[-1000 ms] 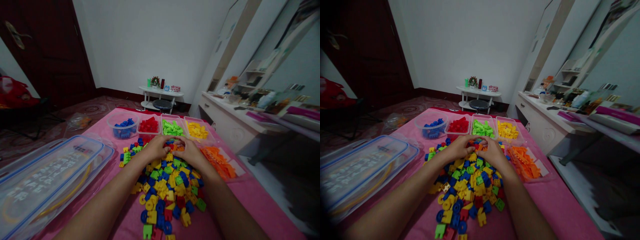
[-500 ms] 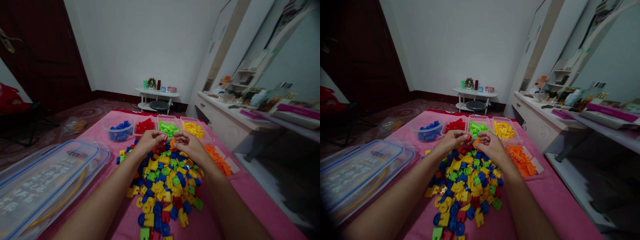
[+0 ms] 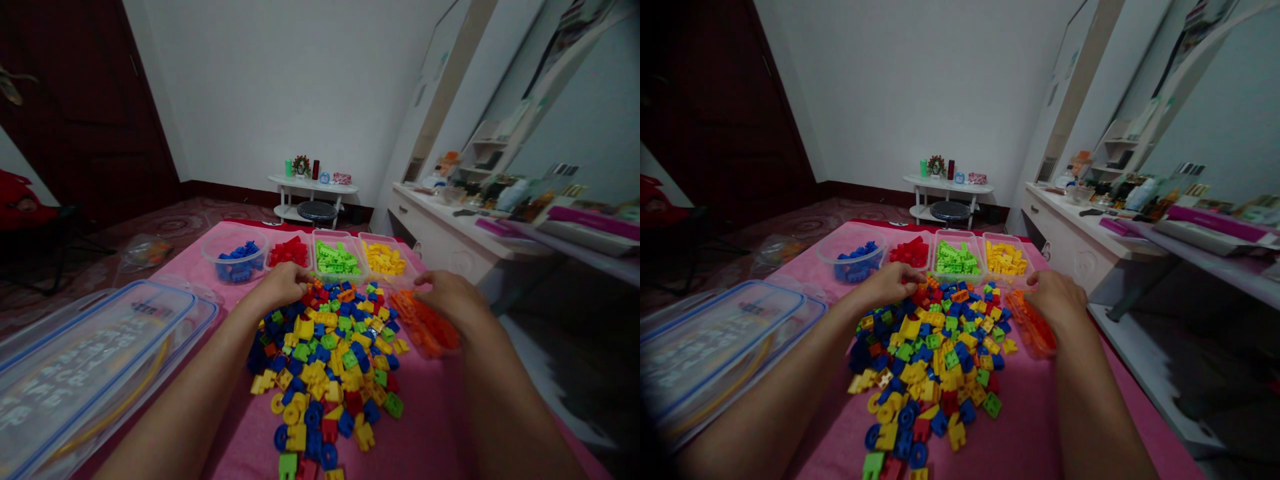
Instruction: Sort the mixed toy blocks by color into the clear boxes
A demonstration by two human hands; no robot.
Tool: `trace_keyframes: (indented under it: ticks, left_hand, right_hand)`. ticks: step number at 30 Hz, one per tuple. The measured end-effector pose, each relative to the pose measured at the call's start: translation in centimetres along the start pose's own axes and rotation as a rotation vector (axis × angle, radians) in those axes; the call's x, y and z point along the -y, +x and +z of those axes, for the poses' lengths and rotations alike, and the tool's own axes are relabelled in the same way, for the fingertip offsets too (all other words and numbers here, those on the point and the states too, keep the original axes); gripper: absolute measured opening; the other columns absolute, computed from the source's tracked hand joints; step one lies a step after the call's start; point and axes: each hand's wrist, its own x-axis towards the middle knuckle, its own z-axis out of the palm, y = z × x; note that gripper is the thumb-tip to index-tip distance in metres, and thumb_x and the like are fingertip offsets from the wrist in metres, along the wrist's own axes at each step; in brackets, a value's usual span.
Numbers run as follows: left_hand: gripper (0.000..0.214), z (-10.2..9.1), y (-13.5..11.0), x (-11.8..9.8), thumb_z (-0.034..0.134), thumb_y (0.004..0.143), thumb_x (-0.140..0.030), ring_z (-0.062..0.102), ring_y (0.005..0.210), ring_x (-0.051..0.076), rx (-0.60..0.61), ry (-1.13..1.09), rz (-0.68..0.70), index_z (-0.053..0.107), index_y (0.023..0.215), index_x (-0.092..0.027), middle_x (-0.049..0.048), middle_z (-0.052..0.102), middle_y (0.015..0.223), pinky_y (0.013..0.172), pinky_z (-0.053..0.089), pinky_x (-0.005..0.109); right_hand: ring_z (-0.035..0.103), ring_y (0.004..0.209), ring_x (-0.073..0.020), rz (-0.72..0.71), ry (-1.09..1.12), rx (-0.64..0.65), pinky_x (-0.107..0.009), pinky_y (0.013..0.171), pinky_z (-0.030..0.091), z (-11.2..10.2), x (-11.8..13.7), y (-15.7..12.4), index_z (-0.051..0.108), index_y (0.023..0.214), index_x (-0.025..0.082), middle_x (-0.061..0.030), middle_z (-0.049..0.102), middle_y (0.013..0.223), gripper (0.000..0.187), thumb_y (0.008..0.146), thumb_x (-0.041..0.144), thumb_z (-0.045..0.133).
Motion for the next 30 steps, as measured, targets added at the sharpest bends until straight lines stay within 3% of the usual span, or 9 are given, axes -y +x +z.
trace_keyframes:
  ticks: [2, 5, 8, 11, 16, 20, 25, 30]
  left_hand:
    - [0.037, 0.2, 0.0, -0.2, 0.052, 0.068, -0.015, 0.066, 0.088, 0.02, -0.045, 0.107, 0.009, 0.073, 0.099, -0.016, 0.0082, 0.072, 0.098, 0.076, 0.046, 0.025]
    - [0.035, 0.6, 0.0, -0.4, 0.053, 0.07, -0.019, 0.065, 0.086, 0.021, -0.013, 0.201, 0.042, 0.074, 0.098, -0.021, 0.0064, 0.073, 0.095, 0.075, 0.046, 0.027]
    - [0.036, 0.6, -0.1, -0.6, 0.051, 0.071, -0.016, 0.065, 0.081, 0.018, 0.046, 0.197, 0.062, 0.074, 0.097, -0.023, 0.0046, 0.074, 0.091, 0.071, 0.046, 0.024]
    - [0.041, 0.0, -0.4, -0.6, 0.049, 0.067, -0.01, 0.065, 0.079, 0.017, 0.076, 0.205, 0.071, 0.074, 0.096, -0.022, 0.0037, 0.074, 0.088, 0.07, 0.046, 0.022]
    - [0.028, -1.8, -1.0, -0.3, 0.055, 0.068, -0.018, 0.065, 0.08, 0.017, 0.126, 0.207, 0.091, 0.076, 0.087, -0.02, 0.0041, 0.074, 0.087, 0.074, 0.046, 0.023]
    - [0.026, -1.9, -1.5, -0.4, 0.067, 0.063, -0.029, 0.064, 0.083, 0.019, 0.146, 0.262, 0.123, 0.075, 0.088, -0.024, 0.0036, 0.072, 0.09, 0.075, 0.045, 0.024]
    - [0.031, -0.8, -1.5, -0.8, 0.072, 0.056, -0.026, 0.062, 0.087, 0.021, 0.112, 0.37, 0.065, 0.075, 0.087, -0.024, 0.0053, 0.069, 0.096, 0.074, 0.045, 0.026]
    - [0.025, -1.5, -1.5, -1.6, 0.065, 0.065, -0.031, 0.062, 0.078, 0.019, 0.005, 0.248, 0.05, 0.074, 0.084, -0.017, 0.0077, 0.069, 0.086, 0.066, 0.043, 0.025]
  right_hand:
    - [0.062, 0.09, -0.0363, -0.064, 0.043, -0.041, -0.048, 0.073, 0.045, 0.5, 1.5, -0.4, 0.072, 0.092, 0.021, -0.0147, 0.068, 0.097, 0.025, 0.07, 0.028, 0.063]
    - [0.062, 0.093, -0.0294, -0.297, 0.203, -0.09, -0.043, 0.081, 0.046, 2.0, 5.3, -1.6, 0.071, 0.096, 0.018, -0.0123, 0.069, 0.1, 0.025, 0.078, 0.021, 0.053]
    - [0.057, 0.107, -0.0225, -0.616, 0.368, -0.072, -0.036, 0.094, 0.041, 4.4, 9.3, -3.1, 0.066, 0.11, 0.017, -0.0086, 0.066, 0.112, 0.033, 0.08, 0.015, 0.05]
    - [0.05, 0.116, -0.0207, -0.77, 0.402, 0.001, -0.034, 0.1, 0.035, 6.5, 11.7, -4.3, 0.056, 0.125, 0.02, -0.0068, 0.058, 0.126, 0.043, 0.083, 0.016, 0.049]
    - [0.057, 0.101, -0.0219, -0.734, 0.298, 0.092, -0.032, 0.088, 0.04, 7.4, 11.9, -4.4, 0.063, 0.114, 0.019, -0.0082, 0.066, 0.105, 0.034, 0.084, 0.018, 0.048]
    - [0.056, 0.1, -0.0197, -0.722, 0.319, 0.105, -0.03, 0.087, 0.038, 7.3, 11.3, -4.2, 0.063, 0.109, 0.019, -0.0069, 0.064, 0.106, 0.033, 0.077, 0.014, 0.053]
    - [0.057, 0.094, -0.0188, -0.79, 0.378, 0.085, -0.028, 0.081, 0.037, 7.7, 11.3, -4.5, 0.061, 0.097, 0.02, -0.0028, 0.066, 0.098, 0.029, 0.07, 0.01, 0.055]
    - [0.058, 0.088, -0.0181, -0.77, 0.44, 0.05, -0.026, 0.077, 0.037, 7.5, 11.7, -4.7, 0.063, 0.092, 0.02, -0.0028, 0.067, 0.092, 0.021, 0.072, 0.018, 0.057]
